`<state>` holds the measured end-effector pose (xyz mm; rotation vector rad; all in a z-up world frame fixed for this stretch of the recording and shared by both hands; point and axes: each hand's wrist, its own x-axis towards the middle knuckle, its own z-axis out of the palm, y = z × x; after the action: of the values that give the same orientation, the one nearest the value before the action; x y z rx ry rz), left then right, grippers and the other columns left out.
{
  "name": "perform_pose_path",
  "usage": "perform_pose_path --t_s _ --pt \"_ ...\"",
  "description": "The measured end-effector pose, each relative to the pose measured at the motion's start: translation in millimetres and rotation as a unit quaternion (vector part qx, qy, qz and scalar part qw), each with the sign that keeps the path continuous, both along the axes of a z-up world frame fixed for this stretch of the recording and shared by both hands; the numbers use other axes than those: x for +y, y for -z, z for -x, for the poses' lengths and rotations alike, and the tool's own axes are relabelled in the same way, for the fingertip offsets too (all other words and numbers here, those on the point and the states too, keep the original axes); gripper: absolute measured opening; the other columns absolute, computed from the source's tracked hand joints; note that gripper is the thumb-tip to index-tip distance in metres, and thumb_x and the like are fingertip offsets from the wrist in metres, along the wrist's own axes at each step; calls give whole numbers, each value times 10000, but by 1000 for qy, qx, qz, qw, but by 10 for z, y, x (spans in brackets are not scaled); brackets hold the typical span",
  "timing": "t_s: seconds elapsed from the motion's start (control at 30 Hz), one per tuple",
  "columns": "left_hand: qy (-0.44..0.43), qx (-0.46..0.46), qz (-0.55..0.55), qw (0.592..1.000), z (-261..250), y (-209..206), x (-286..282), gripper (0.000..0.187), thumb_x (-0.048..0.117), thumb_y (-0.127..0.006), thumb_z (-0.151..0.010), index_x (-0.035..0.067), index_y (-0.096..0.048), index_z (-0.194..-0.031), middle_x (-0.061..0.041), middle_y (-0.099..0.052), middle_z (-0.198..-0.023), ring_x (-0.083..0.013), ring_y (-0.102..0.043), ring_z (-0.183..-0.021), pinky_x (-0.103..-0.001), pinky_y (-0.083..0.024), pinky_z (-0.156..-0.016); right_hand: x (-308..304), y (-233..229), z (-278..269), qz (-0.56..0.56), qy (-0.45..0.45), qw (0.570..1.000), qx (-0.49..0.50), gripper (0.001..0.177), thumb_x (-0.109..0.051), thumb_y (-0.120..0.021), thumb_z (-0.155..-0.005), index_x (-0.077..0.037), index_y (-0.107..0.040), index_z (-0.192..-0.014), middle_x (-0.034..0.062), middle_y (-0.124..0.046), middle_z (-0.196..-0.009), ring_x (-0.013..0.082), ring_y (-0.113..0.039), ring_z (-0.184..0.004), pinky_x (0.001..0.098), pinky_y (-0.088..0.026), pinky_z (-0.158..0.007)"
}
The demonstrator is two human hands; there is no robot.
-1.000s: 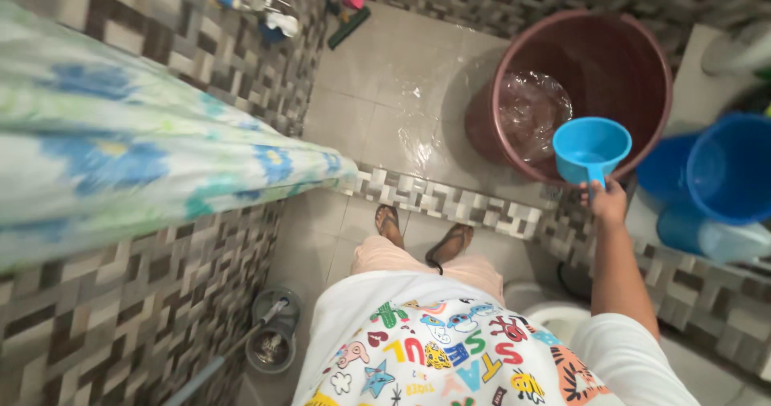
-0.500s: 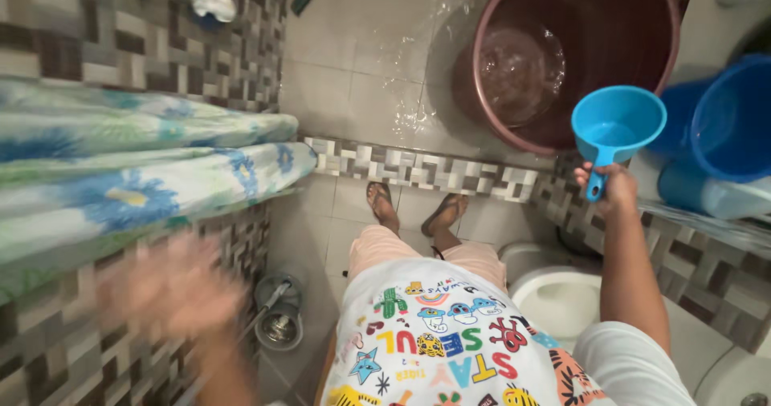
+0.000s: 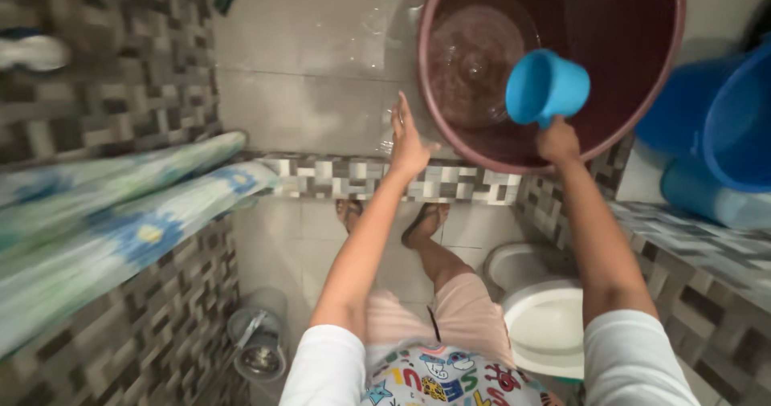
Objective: The person scoops water from a large brown basin using a blue plastic scoop and pours it into a blue bucket. They repeat this action multiple times, then pour some water from the basin onto the floor and continue scooping the remaining water into the bucket.
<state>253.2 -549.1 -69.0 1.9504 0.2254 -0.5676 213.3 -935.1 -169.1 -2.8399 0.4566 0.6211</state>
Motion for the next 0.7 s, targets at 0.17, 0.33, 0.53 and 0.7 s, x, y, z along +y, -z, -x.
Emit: perform_pose_path --t_s 0.17,0.33,0.53,0.7 --pt "5 4 -17 1000 -274 396 -443 1710 112 -1041 -431 101 272 -1527 -274 -27 -1659 -443 -160 -1528 -472 -248 -1229 -96 674 -264 81 -16 991 106 322 -212 -533 -1049 8 -573 -1281 287 -696 -1190 466 -703 -1044 544 -571 -850" --pt "3 103 -28 994 -434 253 -516 1745 126 -1053 -407 71 286 -1524 -313 -51 -1643 -436 -233 -1508 -444 -317 -1211 -110 1215 -511 118 3 973 197 518 -380 -715 -914 -21 -639 -1280 207 -693 -1258 372 -695 -1137 476 -583 -891" --pt "49 128 -61 989 -501 89 -458 1701 193 -1024 -427 4 255 -1531 -328 -97 -1648 -459 -338 -1457 -431 -376 -1165 211 2056 -727 99 64 960 256 421 -409 -655 -986 -108 -725 -1271 122 -699 -1304 326 -676 -1187 463 -587 -888" --pt "38 57 -40 997 -430 75 -447 1683 180 -1040 -439 -43 235 -1514 -377 -113 -1605 -502 -273 -1479 -448 -333 -1188 915 2678 -885 13 -241 924 296 292 -246 -710 -829 -114 -798 -1074 129 -744 -1197 293 -727 -1129 417 -598 -911"
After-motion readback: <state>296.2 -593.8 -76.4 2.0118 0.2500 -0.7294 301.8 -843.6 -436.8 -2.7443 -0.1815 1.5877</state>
